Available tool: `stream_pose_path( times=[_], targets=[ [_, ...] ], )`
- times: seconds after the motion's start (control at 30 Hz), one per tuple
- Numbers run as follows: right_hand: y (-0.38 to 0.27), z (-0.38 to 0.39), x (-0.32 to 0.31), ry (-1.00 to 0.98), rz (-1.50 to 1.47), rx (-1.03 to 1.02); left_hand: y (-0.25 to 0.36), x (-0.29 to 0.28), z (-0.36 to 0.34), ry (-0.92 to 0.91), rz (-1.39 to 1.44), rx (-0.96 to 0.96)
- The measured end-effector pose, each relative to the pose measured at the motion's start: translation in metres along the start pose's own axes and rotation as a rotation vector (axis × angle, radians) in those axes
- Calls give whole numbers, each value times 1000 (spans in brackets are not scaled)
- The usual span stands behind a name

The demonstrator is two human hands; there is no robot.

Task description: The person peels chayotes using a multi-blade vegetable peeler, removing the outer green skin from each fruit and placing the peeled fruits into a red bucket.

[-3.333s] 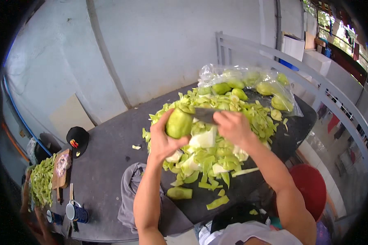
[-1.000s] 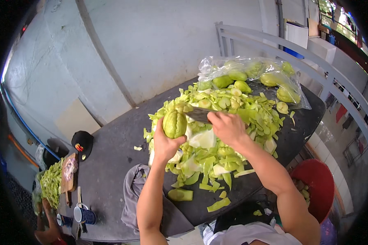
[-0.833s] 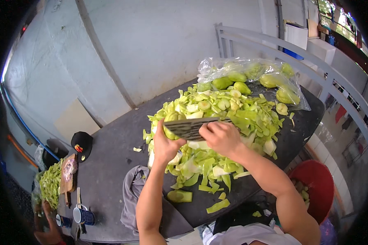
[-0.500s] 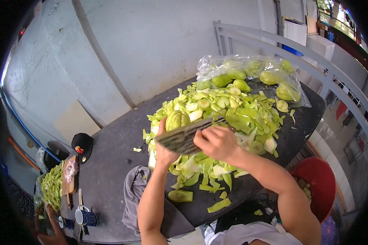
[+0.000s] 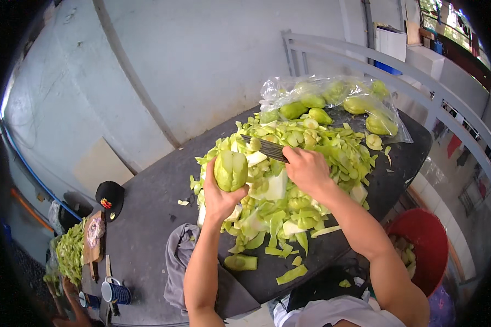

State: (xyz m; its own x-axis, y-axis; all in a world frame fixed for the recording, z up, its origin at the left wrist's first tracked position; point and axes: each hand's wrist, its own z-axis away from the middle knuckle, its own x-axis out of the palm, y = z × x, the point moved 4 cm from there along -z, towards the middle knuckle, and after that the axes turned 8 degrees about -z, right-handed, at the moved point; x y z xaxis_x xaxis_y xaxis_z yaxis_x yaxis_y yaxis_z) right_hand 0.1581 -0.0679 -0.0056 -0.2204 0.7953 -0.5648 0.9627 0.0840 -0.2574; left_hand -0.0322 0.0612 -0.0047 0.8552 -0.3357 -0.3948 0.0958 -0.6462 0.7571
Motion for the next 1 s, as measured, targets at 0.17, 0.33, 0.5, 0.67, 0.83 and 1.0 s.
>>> stream_pose_path(
  times=[0.17,0.33,0.5,0.67,0.83,1.0],
  targets=[
    [-13,-1,-13,110,-38,-116,-12,2,4,-197,243,-379],
    [-4,-5,-3,-129,142,45,-11,-8,1,-183,-409,-231],
    [-9,-1,1,-102,211,11,-37,-13,8,-383,-726,-250],
    [-11,2,0,-130,223,8,-38,-24,6,-507,-905,-230],
    [-15,2,0,-145,200,4,21,-16,6,-93,-748,142],
    [-20,7,2,-76,205,-51,51,4,15,-59,-915,486]
  ],
)
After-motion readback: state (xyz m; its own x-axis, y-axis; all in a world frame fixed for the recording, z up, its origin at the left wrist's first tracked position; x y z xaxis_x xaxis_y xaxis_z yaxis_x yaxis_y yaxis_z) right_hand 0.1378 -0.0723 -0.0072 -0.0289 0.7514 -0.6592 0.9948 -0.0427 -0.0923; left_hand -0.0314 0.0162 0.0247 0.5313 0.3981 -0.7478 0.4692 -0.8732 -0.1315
